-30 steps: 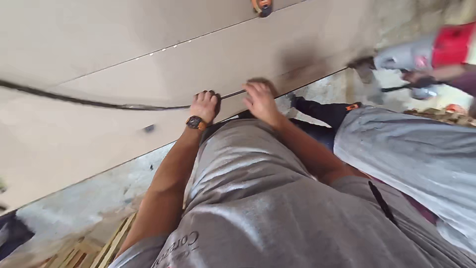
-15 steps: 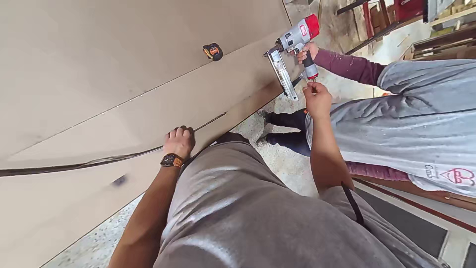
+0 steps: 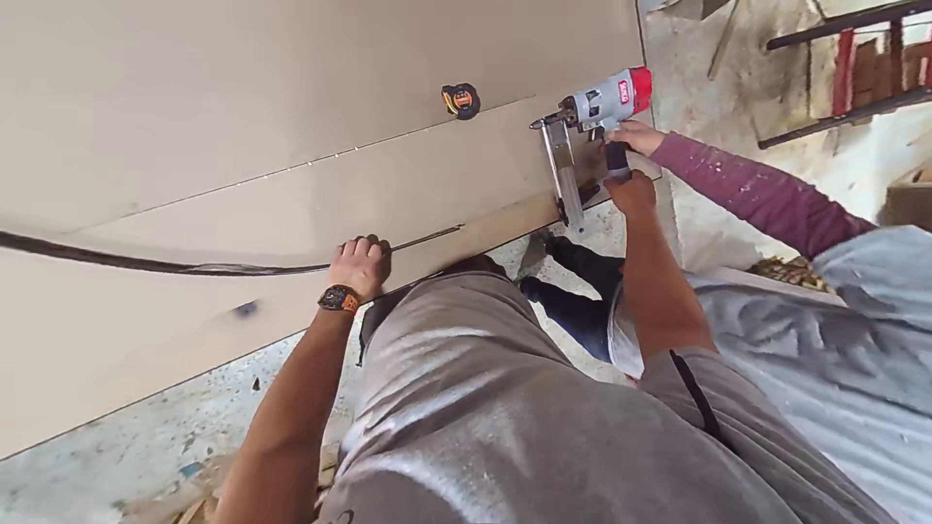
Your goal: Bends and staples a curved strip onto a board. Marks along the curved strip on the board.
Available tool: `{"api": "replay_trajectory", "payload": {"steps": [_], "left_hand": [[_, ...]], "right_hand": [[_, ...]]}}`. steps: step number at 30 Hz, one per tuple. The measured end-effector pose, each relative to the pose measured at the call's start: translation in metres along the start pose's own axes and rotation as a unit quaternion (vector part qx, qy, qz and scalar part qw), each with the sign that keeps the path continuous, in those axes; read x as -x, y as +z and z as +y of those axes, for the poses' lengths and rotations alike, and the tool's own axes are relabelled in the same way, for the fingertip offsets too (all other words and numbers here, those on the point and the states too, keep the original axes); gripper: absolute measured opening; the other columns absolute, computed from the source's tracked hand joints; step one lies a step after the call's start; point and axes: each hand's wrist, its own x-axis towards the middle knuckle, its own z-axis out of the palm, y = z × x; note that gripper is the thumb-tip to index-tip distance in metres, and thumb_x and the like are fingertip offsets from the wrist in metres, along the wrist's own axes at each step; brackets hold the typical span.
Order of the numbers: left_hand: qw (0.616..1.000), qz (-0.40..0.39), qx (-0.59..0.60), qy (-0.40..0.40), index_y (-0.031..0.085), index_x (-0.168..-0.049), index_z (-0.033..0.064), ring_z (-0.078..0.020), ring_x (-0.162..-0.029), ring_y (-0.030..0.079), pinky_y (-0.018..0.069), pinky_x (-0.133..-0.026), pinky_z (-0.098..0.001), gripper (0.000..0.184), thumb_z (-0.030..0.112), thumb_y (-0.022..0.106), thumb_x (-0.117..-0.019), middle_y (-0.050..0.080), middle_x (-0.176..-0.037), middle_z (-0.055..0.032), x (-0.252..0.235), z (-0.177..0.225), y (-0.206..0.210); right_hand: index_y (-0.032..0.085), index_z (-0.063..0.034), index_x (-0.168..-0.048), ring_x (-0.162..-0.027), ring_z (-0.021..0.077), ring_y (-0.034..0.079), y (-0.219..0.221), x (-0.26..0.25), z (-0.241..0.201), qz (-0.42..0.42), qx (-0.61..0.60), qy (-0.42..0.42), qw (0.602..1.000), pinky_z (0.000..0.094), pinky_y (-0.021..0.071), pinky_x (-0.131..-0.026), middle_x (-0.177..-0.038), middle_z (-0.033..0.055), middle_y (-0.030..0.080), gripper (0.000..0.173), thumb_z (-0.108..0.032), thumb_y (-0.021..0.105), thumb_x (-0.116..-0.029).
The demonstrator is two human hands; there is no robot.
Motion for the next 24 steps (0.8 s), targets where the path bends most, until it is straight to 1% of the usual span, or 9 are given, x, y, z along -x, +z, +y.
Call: {"api": "replay_trajectory", "payload": {"steps": [4, 7, 10, 12, 14, 16, 18, 21, 24], "left_hand": [[0.999, -0.042, 0.024, -0.019, 0.062, -0.123, -0.0013, -0.0485, -0.128, 0.057, 0.0460, -0.102, -0.0653, 0.042, 0.032, 0.041, -0.1061, 0.061, -0.133, -0.0280, 0.000, 0.002, -0.005], [0.998, -0.046, 0.032, -0.016, 0.062, -0.120, -0.0018, -0.0470, -0.127, 0.057, 0.0455, -0.104, -0.0632, 0.034, 0.025, 0.046, -0.1052, 0.061, -0.130, -0.0273, 0.002, 0.001, -0.006], [0.999, -0.034, 0.023, 0.003, 0.061, -0.113, -0.0031, -0.0475, -0.124, 0.058, 0.0469, -0.103, -0.0619, 0.025, 0.017, 0.051, -0.1024, 0.062, -0.125, -0.0278, 0.001, 0.000, -0.007], [0.999, -0.032, 0.028, 0.008, 0.059, -0.114, -0.0043, -0.0485, -0.123, 0.058, 0.0475, -0.102, -0.0621, 0.025, 0.015, 0.048, -0.1041, 0.062, -0.125, -0.0285, 0.003, 0.000, -0.010], [1.000, -0.013, 0.025, 0.009, 0.059, -0.114, -0.0044, -0.0486, -0.121, 0.059, 0.0490, -0.098, -0.0619, 0.027, 0.017, 0.044, -0.1060, 0.062, -0.124, -0.0283, 0.004, -0.002, -0.008], [1.000, -0.006, 0.025, 0.009, 0.058, -0.114, -0.0045, -0.0486, -0.120, 0.060, 0.0493, -0.096, -0.0619, 0.028, 0.019, 0.044, -0.1065, 0.062, -0.123, -0.0283, 0.002, -0.002, -0.006], [1.000, 0.006, 0.025, 0.009, 0.058, -0.112, -0.0045, -0.0489, -0.117, 0.061, 0.0504, -0.093, -0.0611, 0.028, 0.019, 0.045, -0.1061, 0.063, -0.121, -0.0284, 0.002, 0.000, -0.004], [0.999, -0.008, 0.033, 0.007, 0.059, -0.115, -0.0038, -0.0483, -0.120, 0.060, 0.0498, -0.096, -0.0610, 0.029, 0.020, 0.044, -0.1068, 0.062, -0.122, -0.0280, 0.004, -0.002, -0.008], [0.999, -0.015, 0.032, 0.014, 0.059, -0.115, -0.0026, -0.0472, -0.120, 0.060, 0.0494, -0.097, -0.0605, 0.029, 0.021, 0.043, -0.1065, 0.062, -0.123, -0.0267, 0.003, -0.002, -0.011]], "right_hand": [[0.056, 0.0034, -0.137, -0.122, 0.0520, 0.059, 0.004, -0.023, -0.013, -0.014, 0.018, -0.022, 1.000, 0.0730, 0.0467, -0.098, -0.130, 0.0339, 0.061, 0.080, -0.053, 0.076, -0.0843], [0.050, 0.0032, -0.144, -0.131, 0.0564, 0.050, -0.003, -0.038, -0.030, -0.024, 0.012, -0.082, 0.996, 0.0761, 0.0386, -0.105, -0.140, 0.0381, 0.052, 0.078, -0.042, 0.078, -0.0875], [0.055, -0.0021, -0.139, -0.123, 0.0501, 0.059, -0.002, -0.084, -0.035, -0.026, -0.010, -0.128, 0.991, 0.0749, 0.0430, -0.101, -0.129, 0.0314, 0.062, 0.074, -0.040, 0.082, -0.0816], [0.064, -0.0078, -0.127, -0.107, 0.0322, 0.067, -0.006, -0.101, -0.035, -0.113, -0.081, -0.113, 0.984, 0.0604, 0.0540, -0.092, -0.115, 0.0167, 0.070, 0.061, -0.042, 0.083, -0.0797], [0.067, -0.0217, -0.110, -0.081, 0.0085, 0.067, -0.009, -0.106, -0.034, -0.271, -0.193, -0.107, 0.937, 0.0331, 0.0582, -0.072, -0.091, -0.0068, 0.069, 0.028, -0.043, 0.068, -0.0908], [0.067, -0.0227, -0.109, -0.083, 0.0074, 0.068, -0.005, -0.096, -0.033, -0.355, -0.291, -0.113, 0.881, 0.0294, 0.0585, -0.073, -0.092, -0.0084, 0.070, 0.020, -0.036, 0.058, -0.0984], [0.064, -0.0190, -0.115, -0.093, 0.0120, 0.070, 0.007, -0.070, -0.036, -0.357, -0.383, -0.134, 0.841, 0.0336, 0.0600, -0.084, -0.100, -0.0042, 0.072, 0.022, -0.030, 0.051, -0.1011], [0.063, -0.0188, -0.106, -0.075, 0.0113, 0.067, 0.021, -0.010, -0.051, -0.261, -0.485, -0.144, 0.822, 0.0329, 0.0610, -0.073, -0.084, -0.0049, 0.067, 0.011, -0.026, 0.058, -0.0997], [0.057, -0.0128, -0.110, -0.071, 0.0203, 0.069, 0.010, 0.065, -0.055, -0.129, -0.517, -0.201, 0.822, 0.0429, 0.0628, -0.070, -0.083, 0.0017, 0.067, 0.018, -0.019, 0.064, -0.0945]]}}
